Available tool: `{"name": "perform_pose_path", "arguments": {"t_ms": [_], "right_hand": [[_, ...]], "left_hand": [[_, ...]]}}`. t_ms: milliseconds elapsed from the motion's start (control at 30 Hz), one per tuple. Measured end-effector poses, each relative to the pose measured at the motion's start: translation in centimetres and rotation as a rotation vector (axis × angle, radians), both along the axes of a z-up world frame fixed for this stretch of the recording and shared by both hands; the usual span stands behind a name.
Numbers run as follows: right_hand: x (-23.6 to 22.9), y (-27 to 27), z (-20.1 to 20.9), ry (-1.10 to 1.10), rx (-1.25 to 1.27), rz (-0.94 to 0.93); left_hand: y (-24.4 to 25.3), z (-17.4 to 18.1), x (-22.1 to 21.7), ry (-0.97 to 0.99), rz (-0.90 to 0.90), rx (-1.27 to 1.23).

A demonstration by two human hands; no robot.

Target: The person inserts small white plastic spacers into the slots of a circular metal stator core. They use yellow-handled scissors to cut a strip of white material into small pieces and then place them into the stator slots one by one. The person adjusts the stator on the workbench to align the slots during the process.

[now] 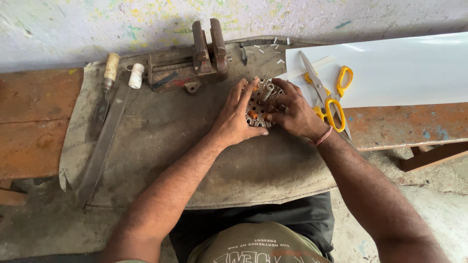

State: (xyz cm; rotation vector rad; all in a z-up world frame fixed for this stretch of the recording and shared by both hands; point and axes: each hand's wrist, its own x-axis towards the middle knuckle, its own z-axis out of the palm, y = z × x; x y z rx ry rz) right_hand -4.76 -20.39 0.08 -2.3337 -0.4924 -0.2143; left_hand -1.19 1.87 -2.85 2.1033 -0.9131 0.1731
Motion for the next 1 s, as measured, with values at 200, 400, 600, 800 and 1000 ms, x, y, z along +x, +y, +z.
{"name": "perform_pose_path", "arguments": {"t_ms": [200, 400, 600, 800, 1000], "right_hand": [[-1.0, 0.4, -0.3, -0.036, 0.071, -0.004], [-1.1, 1.2, -0.8, -0.049, 0.105, -0.054], [-0.9, 1.7, -1.3, -0.085, 0.096, -0.079], [-2.0, 0.5, -0.4, -0.022, 0.283, -0.022], [-2.2, 0.4, -0.7, -0.136, 0.187, -0.003]], "left_hand": [[0.0, -0.2, -0.1, -0.008, 0.013, 0.013], [-0.1, -0.6, 0.1, -0.005, 0.013, 0.038], [-0.1, -0.7, 0.2, 0.011, 0.022, 0.055], [0.1, -0.5, 0.0, -0.007, 0.019, 0.028], [-0.1, -0.5, 0.0, -0.021, 0.006, -0.003]]}}
